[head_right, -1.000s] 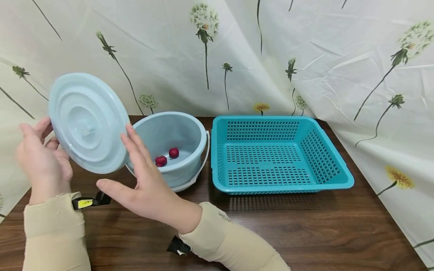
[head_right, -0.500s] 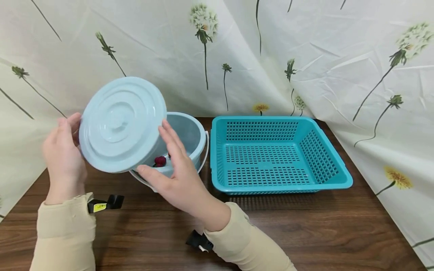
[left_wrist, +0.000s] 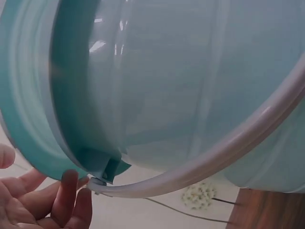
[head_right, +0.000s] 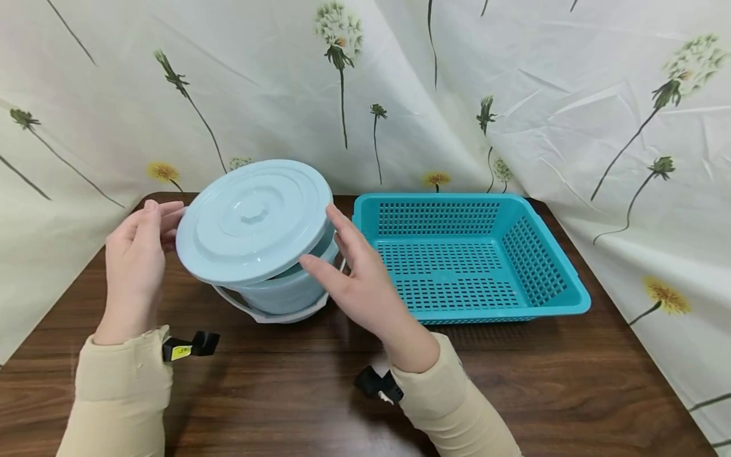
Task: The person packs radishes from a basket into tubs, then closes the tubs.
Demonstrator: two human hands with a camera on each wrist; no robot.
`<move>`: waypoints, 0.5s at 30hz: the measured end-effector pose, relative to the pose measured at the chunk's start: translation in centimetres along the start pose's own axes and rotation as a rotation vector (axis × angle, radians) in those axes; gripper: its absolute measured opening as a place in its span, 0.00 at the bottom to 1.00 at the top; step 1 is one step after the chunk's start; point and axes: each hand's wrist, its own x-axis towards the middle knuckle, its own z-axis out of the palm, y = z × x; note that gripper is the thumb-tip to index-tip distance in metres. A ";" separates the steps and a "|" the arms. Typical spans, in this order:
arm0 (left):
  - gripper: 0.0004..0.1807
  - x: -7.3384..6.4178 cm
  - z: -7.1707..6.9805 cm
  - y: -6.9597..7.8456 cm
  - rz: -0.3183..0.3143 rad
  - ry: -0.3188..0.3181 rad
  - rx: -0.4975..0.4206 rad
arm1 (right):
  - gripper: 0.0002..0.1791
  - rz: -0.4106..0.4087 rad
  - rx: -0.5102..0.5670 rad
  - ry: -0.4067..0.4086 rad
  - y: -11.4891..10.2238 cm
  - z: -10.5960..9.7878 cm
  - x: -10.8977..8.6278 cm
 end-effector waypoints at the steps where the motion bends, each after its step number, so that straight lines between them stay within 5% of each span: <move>1: 0.23 0.0 0.0 0.0 -0.001 -0.008 0.015 | 0.37 0.015 0.005 -0.003 0.1 -0.3 0.0; 15: 0.27 0.1 0.6 -0.5 -0.014 -0.082 0.175 | 0.39 0.148 -0.048 -0.098 1.3 -3.1 0.2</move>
